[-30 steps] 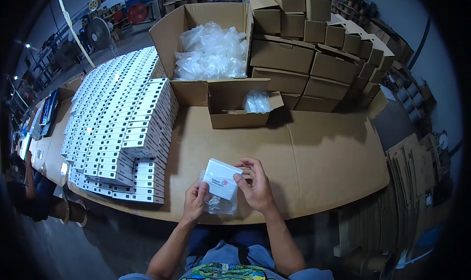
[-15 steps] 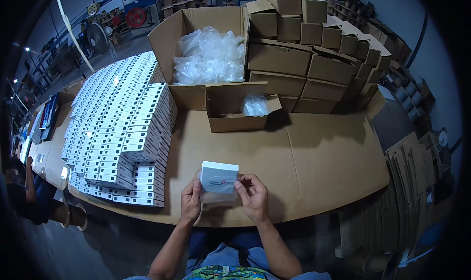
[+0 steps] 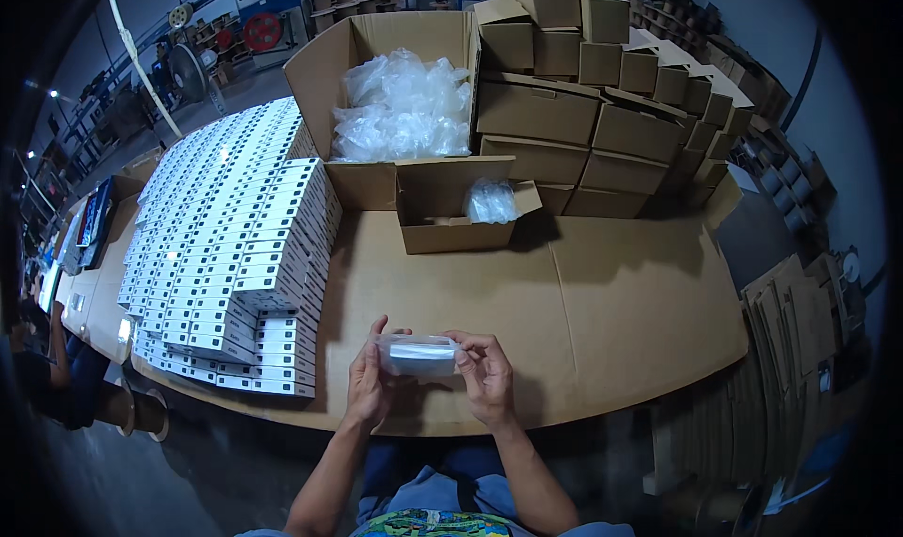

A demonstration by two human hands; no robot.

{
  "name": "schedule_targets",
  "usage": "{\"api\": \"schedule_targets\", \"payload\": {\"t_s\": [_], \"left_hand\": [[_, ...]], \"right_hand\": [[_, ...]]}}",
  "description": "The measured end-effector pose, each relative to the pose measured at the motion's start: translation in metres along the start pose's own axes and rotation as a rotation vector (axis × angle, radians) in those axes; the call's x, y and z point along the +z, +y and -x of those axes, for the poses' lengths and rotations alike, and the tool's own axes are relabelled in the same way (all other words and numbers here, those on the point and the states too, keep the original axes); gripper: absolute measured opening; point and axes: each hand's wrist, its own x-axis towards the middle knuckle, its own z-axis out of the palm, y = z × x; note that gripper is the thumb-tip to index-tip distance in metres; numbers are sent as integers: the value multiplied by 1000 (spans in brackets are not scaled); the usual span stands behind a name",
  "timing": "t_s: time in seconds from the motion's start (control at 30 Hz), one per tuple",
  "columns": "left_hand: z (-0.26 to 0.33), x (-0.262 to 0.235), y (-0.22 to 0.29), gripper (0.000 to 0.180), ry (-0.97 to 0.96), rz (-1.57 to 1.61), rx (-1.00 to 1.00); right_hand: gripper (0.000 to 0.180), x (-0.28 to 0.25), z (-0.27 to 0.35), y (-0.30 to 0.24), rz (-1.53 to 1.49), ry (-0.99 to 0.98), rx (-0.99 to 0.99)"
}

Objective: The person packs individual smartphone boxes by hand, first inserting each into a plastic sleeve, then placing the sleeved boxes into larger cardboard cartons.

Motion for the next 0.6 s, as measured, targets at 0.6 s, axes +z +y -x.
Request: {"api": "schedule_targets", "payload": {"t_s": [0.6], "left_hand": [[-4, -5, -10, 13, -31, 143, 21]], "right_hand": [[16, -7, 7, 16, -41, -167, 195]]}}
